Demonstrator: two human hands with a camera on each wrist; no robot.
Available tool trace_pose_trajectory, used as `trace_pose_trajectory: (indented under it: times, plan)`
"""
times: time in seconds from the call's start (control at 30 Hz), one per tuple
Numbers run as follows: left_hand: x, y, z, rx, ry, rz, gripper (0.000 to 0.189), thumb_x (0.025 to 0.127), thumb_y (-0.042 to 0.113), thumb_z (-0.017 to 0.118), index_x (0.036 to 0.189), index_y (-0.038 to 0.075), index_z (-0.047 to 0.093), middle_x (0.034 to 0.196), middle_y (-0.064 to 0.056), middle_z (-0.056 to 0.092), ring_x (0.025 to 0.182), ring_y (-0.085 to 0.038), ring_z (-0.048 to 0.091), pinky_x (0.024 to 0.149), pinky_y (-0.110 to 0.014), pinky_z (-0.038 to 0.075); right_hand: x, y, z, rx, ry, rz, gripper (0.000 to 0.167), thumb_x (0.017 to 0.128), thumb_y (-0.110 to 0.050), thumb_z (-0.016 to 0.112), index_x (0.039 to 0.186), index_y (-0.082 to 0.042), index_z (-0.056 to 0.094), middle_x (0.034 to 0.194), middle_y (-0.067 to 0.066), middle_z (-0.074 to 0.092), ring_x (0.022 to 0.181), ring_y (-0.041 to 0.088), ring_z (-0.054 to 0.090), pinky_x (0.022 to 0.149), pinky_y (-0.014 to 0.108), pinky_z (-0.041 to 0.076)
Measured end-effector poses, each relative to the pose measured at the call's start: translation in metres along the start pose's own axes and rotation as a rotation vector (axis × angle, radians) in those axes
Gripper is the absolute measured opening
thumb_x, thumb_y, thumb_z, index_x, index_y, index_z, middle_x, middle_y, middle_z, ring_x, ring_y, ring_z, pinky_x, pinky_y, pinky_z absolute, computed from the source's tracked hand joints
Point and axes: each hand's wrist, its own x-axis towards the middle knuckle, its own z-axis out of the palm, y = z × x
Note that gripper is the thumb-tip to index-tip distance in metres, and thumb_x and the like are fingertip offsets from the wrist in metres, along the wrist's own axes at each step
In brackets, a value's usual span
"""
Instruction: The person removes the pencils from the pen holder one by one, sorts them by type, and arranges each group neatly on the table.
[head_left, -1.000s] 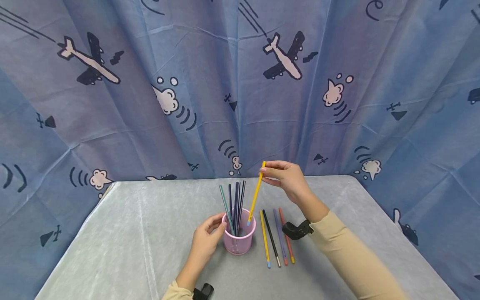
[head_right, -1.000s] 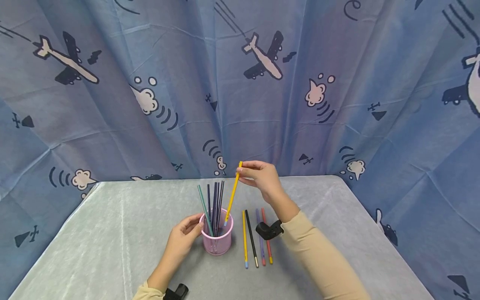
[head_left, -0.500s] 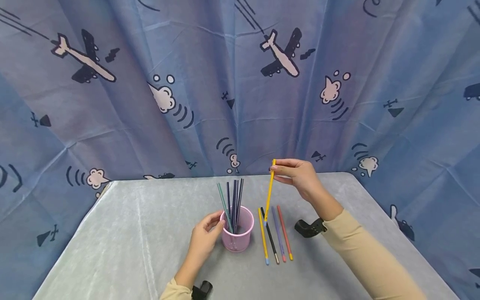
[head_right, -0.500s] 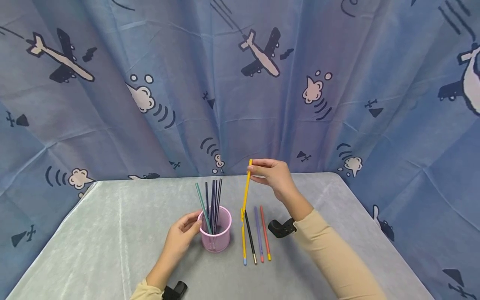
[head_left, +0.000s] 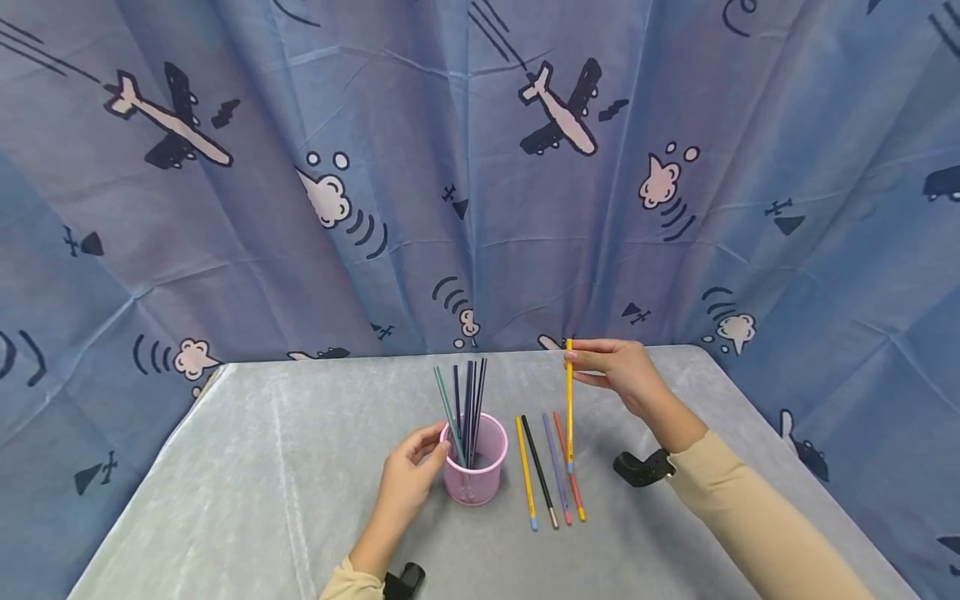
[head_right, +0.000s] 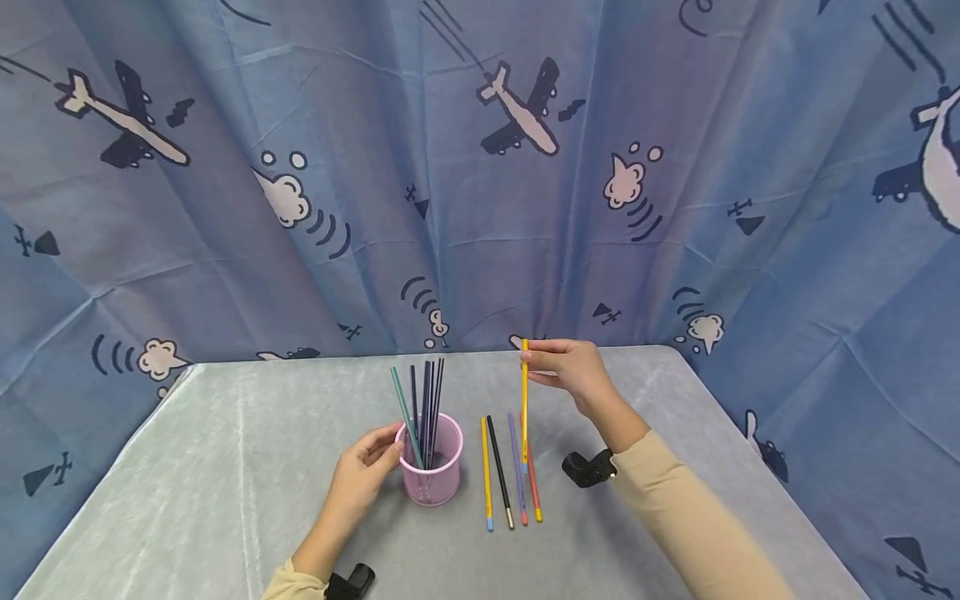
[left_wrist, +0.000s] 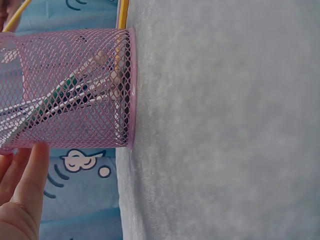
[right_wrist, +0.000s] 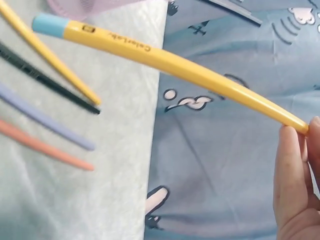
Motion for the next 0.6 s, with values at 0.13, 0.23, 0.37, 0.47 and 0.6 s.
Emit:
trace_pose_trajectory:
  times: [0.13, 0.23, 0.37, 0.47, 0.6]
  plan:
    - [0.000, 0.000, 0.001, -0.003, 0.004, -0.005, 0.034, 0.095, 0.011, 0.065, 0.126, -0.004, 0.063, 0.124, -0.021, 0.067, 0.117, -0.034, 0.064, 0.103, -0.025, 0.052, 0.003, 0.010, -0.005, -0.026, 0.022, 0.043, 0.050, 0.093, -0.017, 0.071, 0.134, 0.008, 0.056, 0.101, -0.005, 0.073, 0.087, 0.002, 0.070, 0.087, 0.028, 0.061]
    - [0.000, 0.001, 0.001, 0.002, 0.002, -0.002, 0.034, 0.095, 0.011, 0.065, 0.126, -0.004, 0.063, 0.124, -0.022, 0.067, 0.117, -0.034, 0.064, 0.103, -0.026, 0.053, 0.004, 0.017, -0.008, -0.037, 0.037, 0.071, 0.049, 0.093, -0.017, 0.071, 0.133, 0.008, 0.058, 0.098, -0.005, 0.074, 0.085, 0.002, 0.070, 0.084, 0.027, 0.061]
    - [0.000, 0.002, 0.000, 0.004, 0.000, -0.002, 0.034, 0.096, 0.012, 0.065, 0.126, -0.004, 0.063, 0.124, -0.022, 0.067, 0.117, -0.034, 0.064, 0.102, -0.025, 0.053, 0.005, 0.026, -0.011, -0.026, 0.037, 0.096, 0.048, 0.093, -0.015, 0.071, 0.133, 0.009, 0.057, 0.094, -0.006, 0.075, 0.083, 0.002, 0.070, 0.083, 0.027, 0.062]
    - [0.000, 0.002, 0.000, -0.003, 0.001, -0.009, 0.034, 0.096, 0.013, 0.065, 0.126, -0.003, 0.063, 0.125, -0.021, 0.067, 0.118, -0.033, 0.064, 0.101, -0.023, 0.052, 0.006, 0.033, -0.013, -0.015, 0.040, 0.113, 0.050, 0.093, -0.014, 0.071, 0.133, 0.011, 0.056, 0.092, -0.006, 0.074, 0.082, 0.002, 0.070, 0.083, 0.026, 0.062]
    - [0.000, 0.001, 0.000, -0.011, -0.004, -0.011, 0.035, 0.096, 0.013, 0.065, 0.126, -0.003, 0.063, 0.125, -0.021, 0.067, 0.118, -0.033, 0.064, 0.101, -0.022, 0.052, 0.009, 0.043, -0.016, -0.014, 0.047, 0.132, 0.050, 0.093, -0.014, 0.070, 0.132, 0.014, 0.054, 0.093, -0.004, 0.074, 0.081, 0.003, 0.070, 0.080, 0.025, 0.062]
